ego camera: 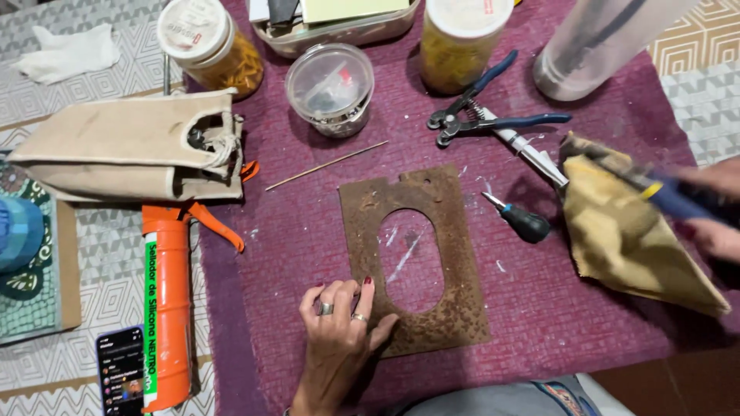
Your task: The person is using various hand tools to repair or attach hardware to a brown rectangular piece of leather or metal.
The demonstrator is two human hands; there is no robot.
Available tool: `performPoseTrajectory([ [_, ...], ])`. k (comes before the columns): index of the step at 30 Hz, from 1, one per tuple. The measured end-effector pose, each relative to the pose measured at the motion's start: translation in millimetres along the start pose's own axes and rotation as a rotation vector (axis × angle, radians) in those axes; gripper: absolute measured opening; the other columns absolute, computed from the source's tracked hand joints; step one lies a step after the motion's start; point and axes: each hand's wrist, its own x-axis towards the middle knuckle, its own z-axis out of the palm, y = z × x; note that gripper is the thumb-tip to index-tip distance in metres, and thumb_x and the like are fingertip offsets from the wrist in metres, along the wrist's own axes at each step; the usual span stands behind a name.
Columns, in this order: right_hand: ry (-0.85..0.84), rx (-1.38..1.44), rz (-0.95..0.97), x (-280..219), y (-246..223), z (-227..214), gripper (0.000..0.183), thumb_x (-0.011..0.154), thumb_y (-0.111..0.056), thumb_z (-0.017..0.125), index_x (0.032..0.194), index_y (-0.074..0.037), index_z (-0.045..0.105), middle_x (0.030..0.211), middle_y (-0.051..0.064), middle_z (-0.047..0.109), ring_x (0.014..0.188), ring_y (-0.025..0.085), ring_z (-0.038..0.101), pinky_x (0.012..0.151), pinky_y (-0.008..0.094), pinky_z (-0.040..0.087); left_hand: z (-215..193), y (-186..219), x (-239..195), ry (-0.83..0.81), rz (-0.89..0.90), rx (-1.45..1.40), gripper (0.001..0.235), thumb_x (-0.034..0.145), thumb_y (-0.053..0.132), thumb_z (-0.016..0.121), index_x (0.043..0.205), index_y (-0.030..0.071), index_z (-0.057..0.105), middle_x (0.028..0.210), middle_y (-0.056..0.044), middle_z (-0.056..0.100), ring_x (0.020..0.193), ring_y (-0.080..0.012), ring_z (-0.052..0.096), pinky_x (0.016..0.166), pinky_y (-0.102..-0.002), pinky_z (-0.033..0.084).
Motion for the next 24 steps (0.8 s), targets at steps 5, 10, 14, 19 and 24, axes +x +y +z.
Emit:
performPoseTrajectory([
  [5,-0.169,0.48,0.241,-33.1,-137.3,47.1,0.058,0.075,0.004,0.064,0.132,0.005,0.072,0.102,0.019,0.089,0.063,0.025,0.087,0.058,0.032,0.071,9.4,-4.4,3.1,-0.067,0.049,0.16,0.067,0.073,0.056,0.086,0.113,0.004,0.073,0.109,-0.012,0.068,0.102,-0.0262,0.061,0.099,-0.053,0.04],
  [10,-0.329,1.037,0.965,-16.5,-219.9,75.3,0.064,0.078,0.003,0.055,0.138,0.018,0.071,0.104,0.054,0.083,0.095,0.06,0.079,0.083,0.064,0.06,-2.3,13.8,36.1,0.018,0.08,-0.048,0.035,0.086,0.021,0.077,0.111,-0.003,0.071,0.111,-0.02,0.07,0.105,-0.0308,0.064,0.102,-0.057,0.043],
  [14,-0.507,0.551,0.673,-5.8,-258.9,84.1,0.083,0.058,0.01,0.065,0.136,-0.01,0.081,0.095,0.014,0.095,0.077,0.026,0.078,0.067,0.033,0.058,12.8,31.5,54.0,0.218,0.132,0.067,0.041,0.108,0.029,0.049,0.12,-0.006,0.066,0.119,-0.025,0.07,0.11,-0.0324,0.07,0.098,-0.048,0.058],
  [19,-0.157,-0.971,-0.287,10.8,-324.7,75.1,0.108,0.049,-0.039,0.073,0.148,-0.008,0.042,0.139,0.01,0.055,0.115,0.029,0.059,0.095,0.042,0.051,4.5,65.5,64.3,-0.051,0.17,-0.235,0.105,0.075,0.033,0.094,0.141,-0.016,0.03,0.154,-0.04,0.032,0.146,-0.0511,0.036,0.123,-0.059,0.032],
  [24,0.075,-1.079,-0.571,41.8,-382.7,80.5,0.055,0.079,-0.028,0.056,0.13,-0.009,0.058,0.126,0.008,0.064,0.118,0.024,0.059,0.114,0.053,0.036,-10.0,54.8,105.6,-0.172,0.33,-0.645,0.105,0.08,0.027,0.072,0.153,-0.015,0.009,0.162,-0.037,0.025,0.152,-0.05,0.031,0.131,-0.057,0.02],
])
